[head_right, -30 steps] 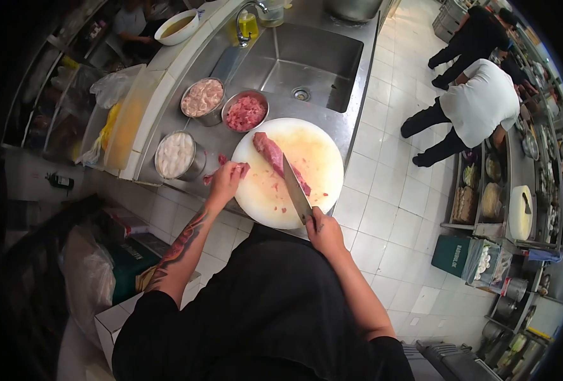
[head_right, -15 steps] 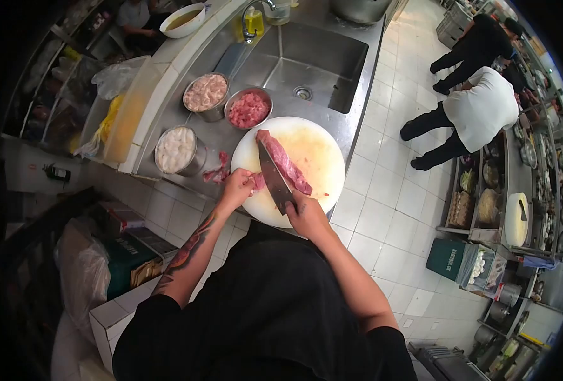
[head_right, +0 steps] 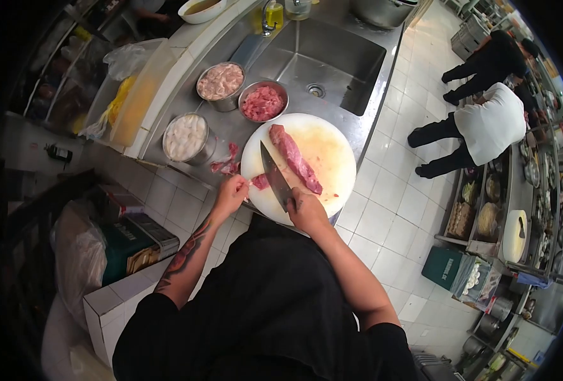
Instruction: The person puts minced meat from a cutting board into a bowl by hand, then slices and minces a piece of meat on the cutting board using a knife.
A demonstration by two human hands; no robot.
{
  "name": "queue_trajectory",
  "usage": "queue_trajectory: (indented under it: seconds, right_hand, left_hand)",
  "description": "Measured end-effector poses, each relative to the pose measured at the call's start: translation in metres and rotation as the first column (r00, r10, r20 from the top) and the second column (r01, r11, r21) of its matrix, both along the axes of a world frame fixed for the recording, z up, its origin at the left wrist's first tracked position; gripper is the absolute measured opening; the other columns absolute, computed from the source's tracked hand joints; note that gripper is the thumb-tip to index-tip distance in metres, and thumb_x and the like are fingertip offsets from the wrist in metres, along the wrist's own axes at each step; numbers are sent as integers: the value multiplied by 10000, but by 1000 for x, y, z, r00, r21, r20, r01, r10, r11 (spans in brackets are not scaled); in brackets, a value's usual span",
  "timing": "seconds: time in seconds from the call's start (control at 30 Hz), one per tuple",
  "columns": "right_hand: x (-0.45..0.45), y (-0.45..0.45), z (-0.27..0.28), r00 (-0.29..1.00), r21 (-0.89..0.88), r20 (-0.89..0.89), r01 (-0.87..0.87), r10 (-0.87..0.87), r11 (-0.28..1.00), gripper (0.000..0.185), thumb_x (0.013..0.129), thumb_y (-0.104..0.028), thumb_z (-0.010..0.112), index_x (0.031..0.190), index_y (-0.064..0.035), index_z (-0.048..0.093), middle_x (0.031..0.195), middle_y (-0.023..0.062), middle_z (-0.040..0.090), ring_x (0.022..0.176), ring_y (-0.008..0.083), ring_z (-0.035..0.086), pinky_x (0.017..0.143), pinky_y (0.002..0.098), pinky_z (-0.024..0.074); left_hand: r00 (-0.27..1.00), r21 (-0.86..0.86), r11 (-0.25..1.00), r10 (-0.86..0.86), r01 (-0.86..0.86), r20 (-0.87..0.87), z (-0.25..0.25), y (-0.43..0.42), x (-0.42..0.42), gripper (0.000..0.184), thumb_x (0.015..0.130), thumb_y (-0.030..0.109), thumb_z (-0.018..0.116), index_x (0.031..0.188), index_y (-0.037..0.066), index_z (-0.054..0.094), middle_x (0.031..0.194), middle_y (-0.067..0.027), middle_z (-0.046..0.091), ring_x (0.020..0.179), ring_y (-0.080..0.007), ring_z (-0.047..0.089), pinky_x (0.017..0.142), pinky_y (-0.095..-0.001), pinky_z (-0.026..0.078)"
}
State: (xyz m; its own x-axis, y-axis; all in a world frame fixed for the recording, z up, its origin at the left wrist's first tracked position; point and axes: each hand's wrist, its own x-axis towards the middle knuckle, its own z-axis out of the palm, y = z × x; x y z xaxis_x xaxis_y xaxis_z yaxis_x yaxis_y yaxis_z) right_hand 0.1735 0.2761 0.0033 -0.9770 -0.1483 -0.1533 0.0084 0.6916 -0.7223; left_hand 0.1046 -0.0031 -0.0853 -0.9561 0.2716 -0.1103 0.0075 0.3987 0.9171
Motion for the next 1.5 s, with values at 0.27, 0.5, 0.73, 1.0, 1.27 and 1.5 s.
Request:
queue_trajectory:
  seconds: [0.27, 0.5, 0.73, 1.0, 1.27, 1.5]
  right_hand:
    - [-6, -36, 63, 959, -44, -283, -23, 9, 999, 182, 987, -111, 633, 1120, 8, 594, 812, 285, 705, 753, 479, 706, 693, 571, 555]
    - [-23, -48, 4, 983, 313, -42, -157, 178, 937, 237, 1001, -138, 560, 1191, 3, 550, 867, 266, 753, 769, 454, 744, 716, 562, 594]
    - [-15, -7, -33, 982, 46, -152, -106, 111, 993, 244, 995, -187, 659, 1104, -5, 538, 818, 274, 707, 757, 460, 719, 692, 553, 555]
    - [19, 31, -12, 908, -455, 307, 402, -284, 794, 153, 1079, -167, 628, 1142, -34, 587, 668, 44, 586, 477, 165, 560, 453, 341, 455]
    - [27, 62, -3, 875, -496, 301, 483, -379, 722, 142, 1114, -165, 590, 1139, -26, 582, 714, 5, 581, 455, 93, 495, 388, 293, 406]
    - [41, 67, -27, 878, -354, 172, 478, -447, 804, 121, 1105, -148, 594, 1066, -37, 565, 684, -2, 547, 459, 91, 488, 403, 302, 406]
  left_hand:
    - [983, -140, 987, 61, -85, -171, -14, 5, 7, 150, 1042, 105, 673, 1004, -37, 641, 773, -119, 752, 683, -142, 721, 621, -334, 550]
    - [967, -117, 985, 99, -129, -233, -5, 9, 15, 136, 958, 77, 707, 980, -42, 646, 760, -131, 743, 665, -160, 721, 611, -351, 547]
    - [981, 10, 983, 182, -182, -68, -29, -6, 25, 102, 994, 68, 671, 992, -25, 631, 739, -69, 699, 656, -106, 645, 603, -304, 512]
    - [984, 101, 978, 179, -180, 23, -30, -11, 32, 66, 1044, 78, 622, 1023, 15, 625, 792, -42, 710, 693, -83, 637, 632, -257, 497]
    - [967, 169, 956, 220, -240, 130, -37, -20, 29, 84, 1062, 82, 594, 997, 52, 637, 950, -38, 735, 773, -73, 628, 693, -240, 517]
    - [823, 551, 628, 295, -550, 485, 0, -41, 5, 40, 1023, 102, 604, 1046, 85, 632, 1240, -145, 762, 991, -171, 720, 833, -325, 572]
